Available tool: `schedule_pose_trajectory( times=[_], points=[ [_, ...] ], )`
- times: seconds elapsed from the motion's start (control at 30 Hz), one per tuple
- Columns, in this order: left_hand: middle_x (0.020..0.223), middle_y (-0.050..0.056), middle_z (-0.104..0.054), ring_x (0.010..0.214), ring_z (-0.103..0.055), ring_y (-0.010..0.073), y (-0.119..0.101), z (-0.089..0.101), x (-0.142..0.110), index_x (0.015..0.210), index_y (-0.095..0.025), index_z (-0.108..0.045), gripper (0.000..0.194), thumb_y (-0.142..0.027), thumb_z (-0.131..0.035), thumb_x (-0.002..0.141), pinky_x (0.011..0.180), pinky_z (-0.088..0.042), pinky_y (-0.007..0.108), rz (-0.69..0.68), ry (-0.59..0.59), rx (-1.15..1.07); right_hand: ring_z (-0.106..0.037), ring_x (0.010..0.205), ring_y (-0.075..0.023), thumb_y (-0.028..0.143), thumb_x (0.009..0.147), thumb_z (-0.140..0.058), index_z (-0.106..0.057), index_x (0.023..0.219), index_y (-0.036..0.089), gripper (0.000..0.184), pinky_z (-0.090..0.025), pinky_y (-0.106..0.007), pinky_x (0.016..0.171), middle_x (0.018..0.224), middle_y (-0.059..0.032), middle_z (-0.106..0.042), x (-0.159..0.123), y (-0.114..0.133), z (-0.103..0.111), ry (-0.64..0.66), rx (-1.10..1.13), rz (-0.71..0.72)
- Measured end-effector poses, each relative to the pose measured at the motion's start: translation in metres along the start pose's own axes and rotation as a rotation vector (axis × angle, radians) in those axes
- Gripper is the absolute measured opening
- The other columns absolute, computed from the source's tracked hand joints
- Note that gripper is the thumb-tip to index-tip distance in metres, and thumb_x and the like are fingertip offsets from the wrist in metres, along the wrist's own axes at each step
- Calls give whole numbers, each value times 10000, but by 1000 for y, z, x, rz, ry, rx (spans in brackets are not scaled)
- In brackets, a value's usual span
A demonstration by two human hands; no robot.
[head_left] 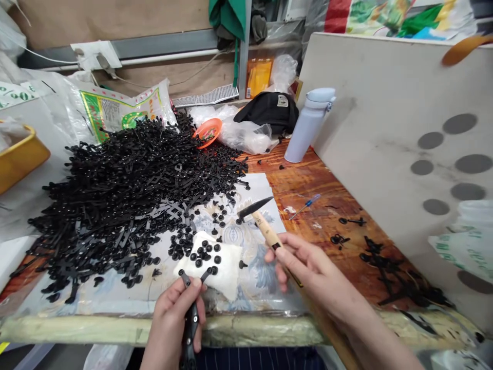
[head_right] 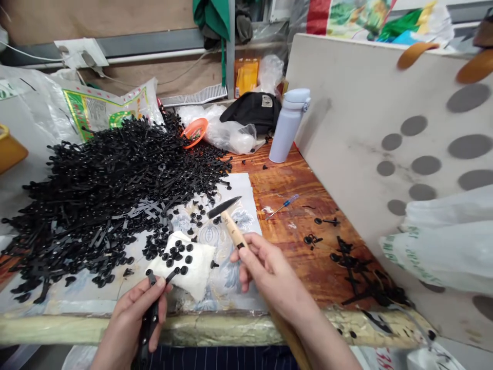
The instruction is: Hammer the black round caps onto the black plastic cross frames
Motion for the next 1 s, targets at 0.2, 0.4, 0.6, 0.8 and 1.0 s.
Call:
schedule_pose_trajectory(
  times=[0.2,0.4,0.6,0.8,1.0],
  points=[
    [378,-40,-553,181,-388,43,-1,0,4,669,-135,-621,348,-463,-736,676,235,-202,113,16,-44,-7,-240,404,-32,564,731,-703,-478,852,208,438,-243,-126,331,576,85,-437,11,-28,-3,-58,314,-115],
    [374,-43,-550,181,-376,32,-2,-3,2,683,-127,-641,351,-461,-746,667,244,-183,106,-10,-114,-4,-226,399,-25,593,728,-692,-487,933,203,486,-232,-108,320,555,97,-419,12,-33,2,-101,351,-157],
    [380,-46,-549,190,-383,31,-2,-5,1,685,-134,-628,356,-467,-749,656,251,-200,102,-30,-114,25,-239,397,-27,577,721,-698,-477,941,207,484,-228,-113,315,564,98,-417,11,-37,3,-114,363,-133],
    [373,-48,-549,186,-380,34,-3,-7,1,667,-133,-613,385,-487,-760,629,240,-199,103,-17,-112,59,-225,390,-29,562,723,-694,-456,952,209,483,-224,-119,313,563,106,-404,9,-36,3,-118,354,-115],
    [365,-44,-553,183,-384,36,-2,-6,4,668,-134,-608,395,-499,-756,633,238,-182,100,-5,-98,71,-222,391,-32,542,731,-692,-455,971,208,475,-219,-123,323,563,110,-397,10,-34,3,-122,341,-112]
  ],
)
Point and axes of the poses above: each hand's wrist, its own x-axis towards the middle knuckle, its own z-axis out of the back of the hand, y = z × x, the point moved 3 cm from there along x, towards the middle knuckle
